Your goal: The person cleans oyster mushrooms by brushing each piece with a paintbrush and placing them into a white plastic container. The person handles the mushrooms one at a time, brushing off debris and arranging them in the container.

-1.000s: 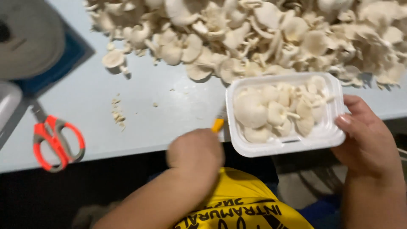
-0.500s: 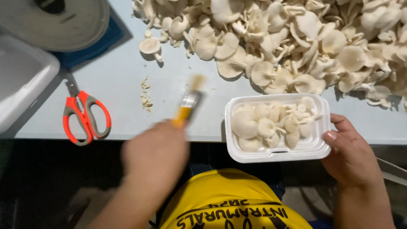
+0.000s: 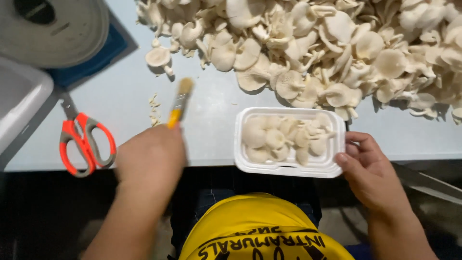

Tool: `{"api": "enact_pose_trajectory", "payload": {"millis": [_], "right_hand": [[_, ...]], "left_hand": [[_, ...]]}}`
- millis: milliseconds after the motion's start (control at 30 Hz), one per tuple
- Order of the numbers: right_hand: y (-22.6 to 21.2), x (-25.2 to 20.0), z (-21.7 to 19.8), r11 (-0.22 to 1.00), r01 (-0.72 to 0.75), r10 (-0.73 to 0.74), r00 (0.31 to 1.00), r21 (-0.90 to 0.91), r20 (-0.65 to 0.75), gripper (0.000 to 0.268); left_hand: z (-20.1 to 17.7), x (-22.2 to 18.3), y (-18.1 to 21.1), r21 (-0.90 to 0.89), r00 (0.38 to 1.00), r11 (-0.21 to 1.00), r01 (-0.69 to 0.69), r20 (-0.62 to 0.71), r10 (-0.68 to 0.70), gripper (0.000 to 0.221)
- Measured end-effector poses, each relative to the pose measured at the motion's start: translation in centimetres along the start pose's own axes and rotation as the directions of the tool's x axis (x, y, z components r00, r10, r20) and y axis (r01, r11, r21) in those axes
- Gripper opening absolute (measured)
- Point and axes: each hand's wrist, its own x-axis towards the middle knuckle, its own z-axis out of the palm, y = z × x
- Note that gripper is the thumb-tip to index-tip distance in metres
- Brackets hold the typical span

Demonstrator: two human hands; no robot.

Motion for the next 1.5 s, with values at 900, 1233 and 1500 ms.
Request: {"api": "enact_pose_trajectory", "payload": {"millis": [900, 1233, 1500], "right_hand": [[-10.5, 8.8, -0.5, 0.041, 0.109, -0.451, 0.889, -0.993, 0.079, 0.039], [-13.2, 9.8, -2.0, 0.097, 0.377, -0.577, 0.775, -0.921, 0.256, 0.006], [-15.9, 11.4, 1.9, 0.426, 0.316, -0.427, 0.896, -0.847, 0.12, 0.012]], "left_hand": [[3.0, -1.8, -7.2, 0.24, 0.959, 0.935, 0.262, 0.042, -0.279, 0.064], [3.7, -1.2, -9.6, 0.076, 0.969, 0.966, 0.245, 0.006, -0.247, 0.066], [4.0, -1.3, -8.3, 0.129, 0.971, 0.963, 0.238, -0.018, -0.238, 0.056]]}}
